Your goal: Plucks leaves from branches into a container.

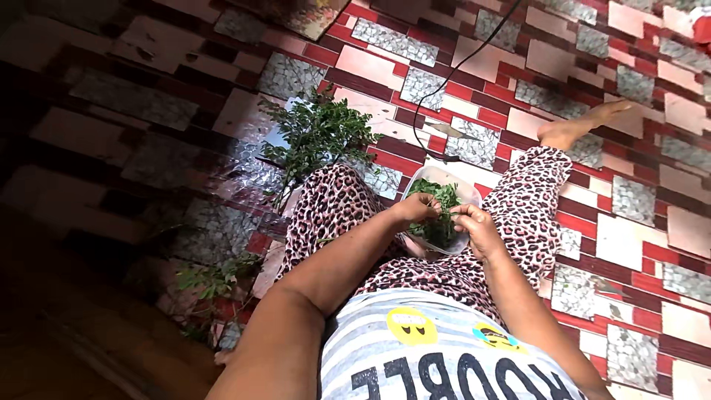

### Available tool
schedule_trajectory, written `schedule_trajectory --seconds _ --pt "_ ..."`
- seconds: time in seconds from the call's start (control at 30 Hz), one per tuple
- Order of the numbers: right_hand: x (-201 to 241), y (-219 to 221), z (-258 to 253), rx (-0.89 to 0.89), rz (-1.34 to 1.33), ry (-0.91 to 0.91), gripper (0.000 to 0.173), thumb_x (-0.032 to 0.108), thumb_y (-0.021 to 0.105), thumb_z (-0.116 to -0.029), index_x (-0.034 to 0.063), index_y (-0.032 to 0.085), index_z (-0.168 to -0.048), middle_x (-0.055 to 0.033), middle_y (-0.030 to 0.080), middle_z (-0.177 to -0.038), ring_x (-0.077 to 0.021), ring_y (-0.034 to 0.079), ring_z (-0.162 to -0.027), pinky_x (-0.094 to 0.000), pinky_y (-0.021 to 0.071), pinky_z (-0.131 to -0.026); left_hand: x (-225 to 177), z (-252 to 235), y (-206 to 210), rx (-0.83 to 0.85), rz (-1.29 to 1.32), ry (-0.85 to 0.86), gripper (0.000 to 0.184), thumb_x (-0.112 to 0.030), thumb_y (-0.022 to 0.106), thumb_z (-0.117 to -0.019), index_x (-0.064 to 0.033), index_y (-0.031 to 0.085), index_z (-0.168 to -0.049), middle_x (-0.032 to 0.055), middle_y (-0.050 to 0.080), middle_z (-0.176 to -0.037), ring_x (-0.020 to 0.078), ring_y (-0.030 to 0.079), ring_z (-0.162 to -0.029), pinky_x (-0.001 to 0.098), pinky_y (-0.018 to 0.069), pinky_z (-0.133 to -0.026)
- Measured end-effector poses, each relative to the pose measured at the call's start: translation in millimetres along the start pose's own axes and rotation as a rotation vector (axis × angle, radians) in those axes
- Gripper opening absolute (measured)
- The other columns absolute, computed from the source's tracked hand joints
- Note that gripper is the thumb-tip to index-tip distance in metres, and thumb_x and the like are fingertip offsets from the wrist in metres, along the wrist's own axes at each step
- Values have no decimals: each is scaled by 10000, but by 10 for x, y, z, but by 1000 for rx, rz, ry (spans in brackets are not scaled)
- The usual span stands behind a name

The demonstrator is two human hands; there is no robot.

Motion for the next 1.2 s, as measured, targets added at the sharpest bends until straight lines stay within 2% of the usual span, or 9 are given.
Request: schedule_trajectory --seconds 0.27,0.4,0.57,0.77,0.87,0.93,1.03,1.1,1.2 --pt "56 -13 23 -23 272 -161 97 58 651 -956 -11 699 -906 -71 689 -914 -89 637 -870 -292 530 -830 -36 49 -63 -130 36 49 112 -112 593 -1032 0 603 -1022 33 593 -825 85 560 -701 258 503 -680" --pt "254 -93 91 -102 348 -272 188 122 672 -965 -36 703 -1062 -185 666 -1192 -240 637 -1117 -399 533 -954 -51 52 -81 -123 -9 69 92 -89 620 -1008 3 625 -1005 32 620 -853 84 591 -744 261 524 -716" --pt "403 -51 36 -147 447 -659 294 63 521 -1004 -6 694 -1232 -154 668 -1299 -260 609 -1256 -438 487 -1075 -54 61 20 -4 -67 118 71 -64 633 -986 3 652 -987 34 674 -898 89 641 -819 285 550 -775" --pt "178 -12 -14 -145 416 -391 244 74 684 -942 -24 674 -1165 -175 700 -1054 -262 681 -959 -443 561 -888 -100 114 -11 -57 0 126 60 -29 626 -982 12 622 -1025 45 668 -910 96 635 -815 280 544 -768" --pt "146 -11 44 -163 361 -351 245 57 688 -932 -26 666 -1161 -175 694 -1031 -265 676 -943 -446 557 -872 -149 156 -69 -165 57 95 132 -64 556 -1040 39 616 -1096 80 682 -924 119 657 -796 290 559 -760" --pt "173 -9 80 -180 358 -370 231 42 691 -923 -30 673 -1142 -180 696 -1034 -279 674 -964 -457 550 -891 -146 161 -144 -303 1 110 252 -46 581 -1024 38 546 -1259 136 671 -1005 173 671 -826 338 571 -776" --pt "179 0 88 -179 367 -375 223 36 691 -921 -29 681 -1134 -180 700 -1042 -279 677 -967 -456 552 -899 -192 172 -197 -435 -371 260 727 -46 732 -898 -3 347 -1514 243 535 -1394 324 625 -1164 482 549 -955" --pt "183 8 82 -180 349 -373 225 31 687 -921 -33 680 -1136 -185 700 -1039 -273 681 -949 -451 558 -885 -320 227 -134 -469 -574 449 687 -23 772 -822 6 468 -1437 268 459 -1467 394 534 -1285 526 520 -994" --pt "183 -10 75 -172 245 -346 219 -6 690 -911 -35 670 -1127 -164 697 -1023 -205 687 -900 -384 580 -856 -388 255 -66 -421 -527 601 406 79 698 -822 30 581 -1208 232 514 -1382 310 585 -1201 423 564 -913"
Point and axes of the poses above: each hand's wrist, its own z-axis away from the middle knuckle, its own y-axis out of the palm, x = y × z, the point moved 5 cm from there along -z, towards the middle knuckle
